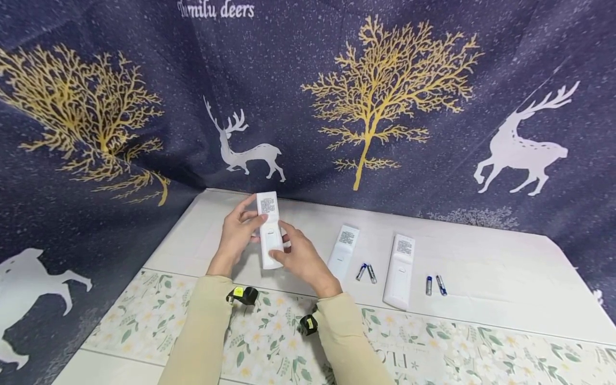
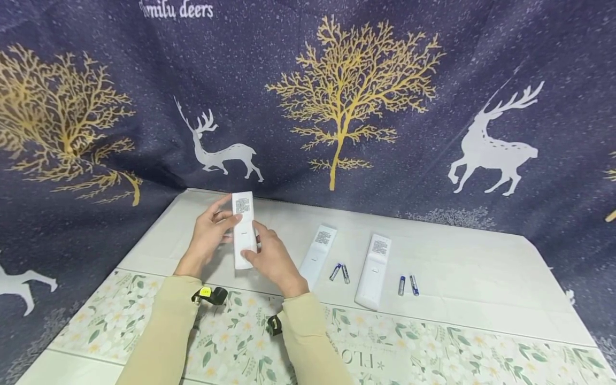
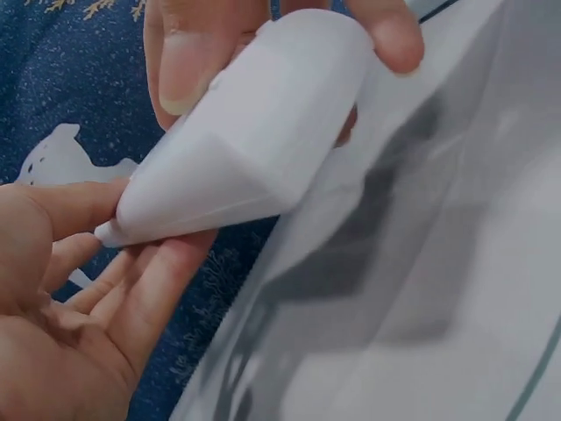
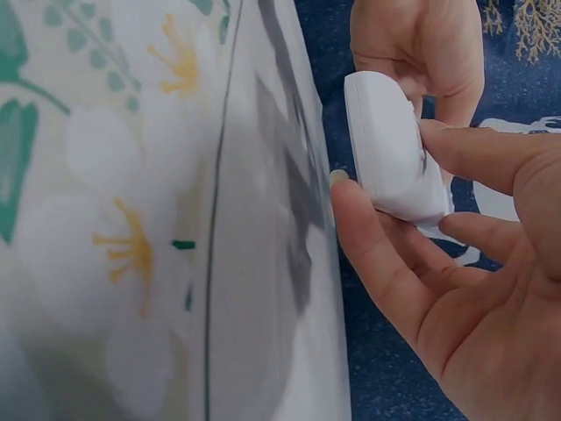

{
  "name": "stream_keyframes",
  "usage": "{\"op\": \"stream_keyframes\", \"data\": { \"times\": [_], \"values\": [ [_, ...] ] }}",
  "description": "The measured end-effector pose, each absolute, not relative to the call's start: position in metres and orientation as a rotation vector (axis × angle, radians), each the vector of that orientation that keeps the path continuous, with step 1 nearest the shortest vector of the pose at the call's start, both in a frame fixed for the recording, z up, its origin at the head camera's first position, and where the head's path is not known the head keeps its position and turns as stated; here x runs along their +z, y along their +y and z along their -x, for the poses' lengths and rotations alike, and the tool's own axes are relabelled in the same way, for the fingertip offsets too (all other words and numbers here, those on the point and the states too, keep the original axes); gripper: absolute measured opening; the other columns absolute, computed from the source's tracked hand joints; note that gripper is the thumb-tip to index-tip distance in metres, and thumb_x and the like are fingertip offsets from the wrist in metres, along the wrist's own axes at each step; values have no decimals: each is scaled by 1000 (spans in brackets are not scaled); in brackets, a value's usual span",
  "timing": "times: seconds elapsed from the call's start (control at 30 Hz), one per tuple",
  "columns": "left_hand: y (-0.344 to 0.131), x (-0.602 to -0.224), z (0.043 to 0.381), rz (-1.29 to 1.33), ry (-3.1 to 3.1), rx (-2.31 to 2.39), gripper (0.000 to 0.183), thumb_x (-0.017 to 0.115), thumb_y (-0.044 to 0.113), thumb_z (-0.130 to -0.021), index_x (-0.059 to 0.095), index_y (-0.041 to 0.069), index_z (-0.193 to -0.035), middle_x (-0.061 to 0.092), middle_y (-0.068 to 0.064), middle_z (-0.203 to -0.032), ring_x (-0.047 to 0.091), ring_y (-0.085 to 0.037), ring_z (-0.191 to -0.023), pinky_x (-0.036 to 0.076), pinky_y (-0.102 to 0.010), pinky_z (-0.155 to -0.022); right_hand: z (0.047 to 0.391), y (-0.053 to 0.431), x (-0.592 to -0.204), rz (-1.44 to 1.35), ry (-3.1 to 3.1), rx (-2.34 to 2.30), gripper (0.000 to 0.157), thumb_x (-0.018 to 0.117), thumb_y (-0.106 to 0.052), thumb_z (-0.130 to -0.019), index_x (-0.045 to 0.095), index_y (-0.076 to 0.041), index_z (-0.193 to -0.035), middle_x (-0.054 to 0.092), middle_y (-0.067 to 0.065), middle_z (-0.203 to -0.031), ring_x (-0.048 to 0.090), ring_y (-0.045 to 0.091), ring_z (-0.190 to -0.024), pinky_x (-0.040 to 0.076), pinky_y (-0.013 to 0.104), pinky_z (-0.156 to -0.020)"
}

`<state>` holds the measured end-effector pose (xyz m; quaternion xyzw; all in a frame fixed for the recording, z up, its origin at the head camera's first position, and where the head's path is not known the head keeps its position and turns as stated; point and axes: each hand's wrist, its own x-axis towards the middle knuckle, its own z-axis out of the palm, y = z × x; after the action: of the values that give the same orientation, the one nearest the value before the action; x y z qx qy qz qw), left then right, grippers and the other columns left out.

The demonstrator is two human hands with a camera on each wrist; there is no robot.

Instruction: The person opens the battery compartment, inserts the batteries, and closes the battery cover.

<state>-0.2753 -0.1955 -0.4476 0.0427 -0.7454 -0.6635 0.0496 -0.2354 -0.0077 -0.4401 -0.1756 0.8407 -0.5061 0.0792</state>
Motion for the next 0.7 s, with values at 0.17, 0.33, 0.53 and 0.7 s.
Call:
{"op": "stream_keyframes", "data": {
  "times": [0.17,0.33,0.53,0.7],
  "values": [
    [-196,-451,276,-171,-2317,-2038,71,68,8,-102,40,21,-166,65,-22,-136,71,-15,-91,64,-31,-71,236,-11,-445,490,2490,-1500,76,75,-6,-99,36,-1,-163,61,18,-123,68,28,-104,61,30,-73],
    [-197,-452,276,-219,-2331,-2060,73,64,3,-100,39,22,-166,62,-21,-142,72,-24,-101,64,-30,-72,236,-13,-448,468,2514,-1450,75,74,-7,-99,36,-1,-163,61,16,-123,67,27,-108,60,31,-79],
    [-196,-454,275,-218,-2382,-2023,71,63,4,-102,38,20,-166,60,-20,-145,67,-40,-118,64,-32,-77,236,-14,-452,459,2499,-1455,75,74,-6,-99,36,1,-163,62,15,-122,66,25,-108,60,33,-82],
    [-197,-460,277,-225,-2382,-2041,70,65,3,-102,39,16,-166,59,-23,-146,66,-41,-119,65,-34,-76,236,-14,-455,456,2498,-1445,74,75,-9,-99,38,0,-162,62,15,-123,65,24,-109,60,32,-82]
  ]
}}
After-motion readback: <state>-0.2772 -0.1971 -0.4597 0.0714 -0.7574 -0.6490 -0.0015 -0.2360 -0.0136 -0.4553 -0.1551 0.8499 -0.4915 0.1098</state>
